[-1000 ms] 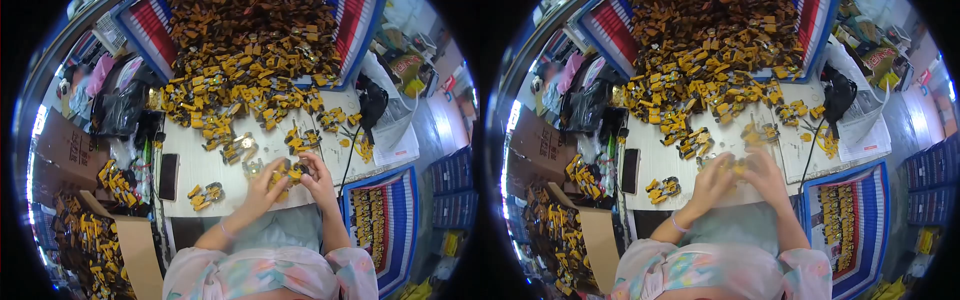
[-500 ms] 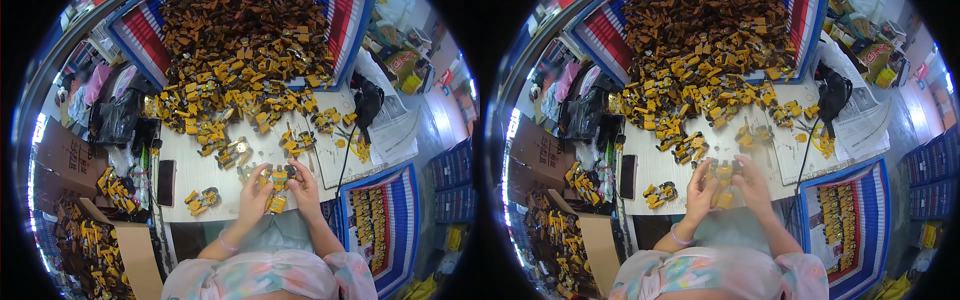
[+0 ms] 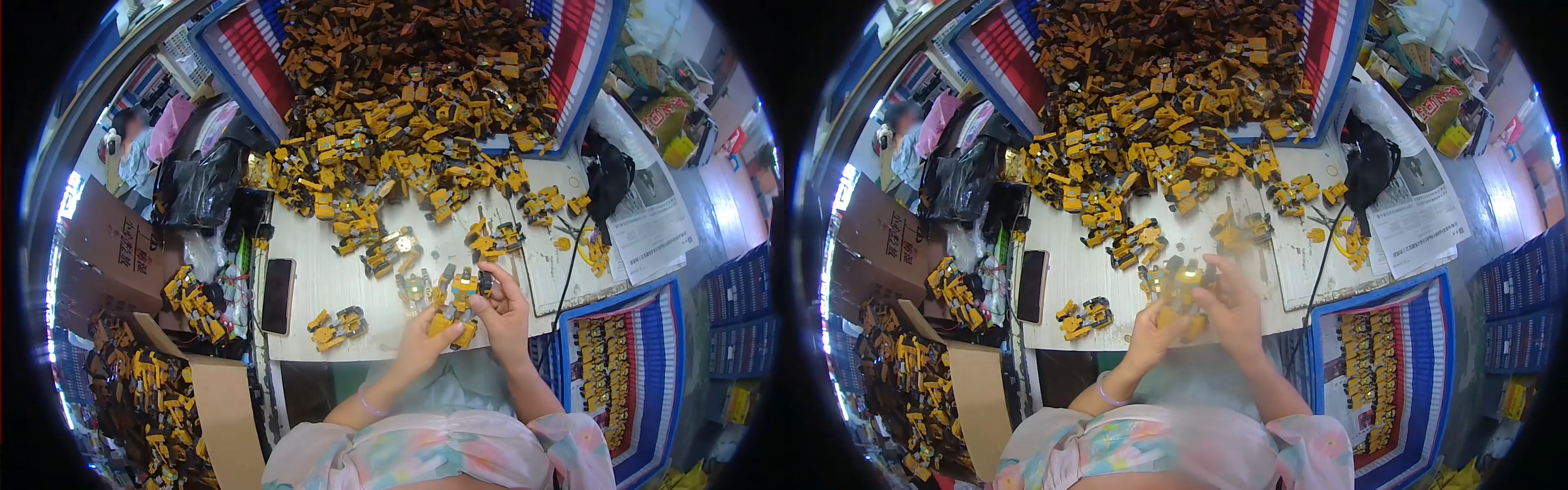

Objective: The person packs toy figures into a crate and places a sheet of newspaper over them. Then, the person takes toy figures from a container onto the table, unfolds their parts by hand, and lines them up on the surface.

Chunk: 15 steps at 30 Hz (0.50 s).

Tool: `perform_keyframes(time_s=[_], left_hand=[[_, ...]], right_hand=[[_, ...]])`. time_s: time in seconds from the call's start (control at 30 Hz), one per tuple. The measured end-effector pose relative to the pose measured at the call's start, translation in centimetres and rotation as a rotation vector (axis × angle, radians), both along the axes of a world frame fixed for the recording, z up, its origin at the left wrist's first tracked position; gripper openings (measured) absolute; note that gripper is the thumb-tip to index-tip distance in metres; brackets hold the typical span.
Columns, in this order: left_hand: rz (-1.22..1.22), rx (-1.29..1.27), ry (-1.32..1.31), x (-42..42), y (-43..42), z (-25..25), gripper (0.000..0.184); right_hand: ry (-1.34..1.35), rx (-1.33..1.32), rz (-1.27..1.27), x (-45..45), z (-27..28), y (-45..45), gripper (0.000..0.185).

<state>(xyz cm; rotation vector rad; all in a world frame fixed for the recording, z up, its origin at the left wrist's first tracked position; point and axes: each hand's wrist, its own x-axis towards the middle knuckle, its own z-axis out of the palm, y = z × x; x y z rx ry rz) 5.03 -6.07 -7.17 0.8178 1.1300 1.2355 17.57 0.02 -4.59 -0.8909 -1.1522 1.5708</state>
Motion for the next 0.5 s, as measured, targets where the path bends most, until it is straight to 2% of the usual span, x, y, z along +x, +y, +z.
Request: perform_keyframes(time_s=[0.17, 0.37, 0.5], left_hand=[[0.201, 0.041, 0.034, 1.5, 0.0, -0.6, 0.026], [-0.076, 0.021, -0.084, 0.3, 1.3, 0.4, 0.039], [-0.098, -0.045, -0.142, -0.4, 1.7, 0.5, 0.048]], right_hand=[[-0.059, 0.081, -0.073, -0.8, -1.2, -0.4, 0.044], [-0.012, 0.045, -0.004, -0.3, -0.5, 2.3, 0.044], [-0.004, 0.051, -0.006, -0.8, -0.6, 2.7, 0.043]])
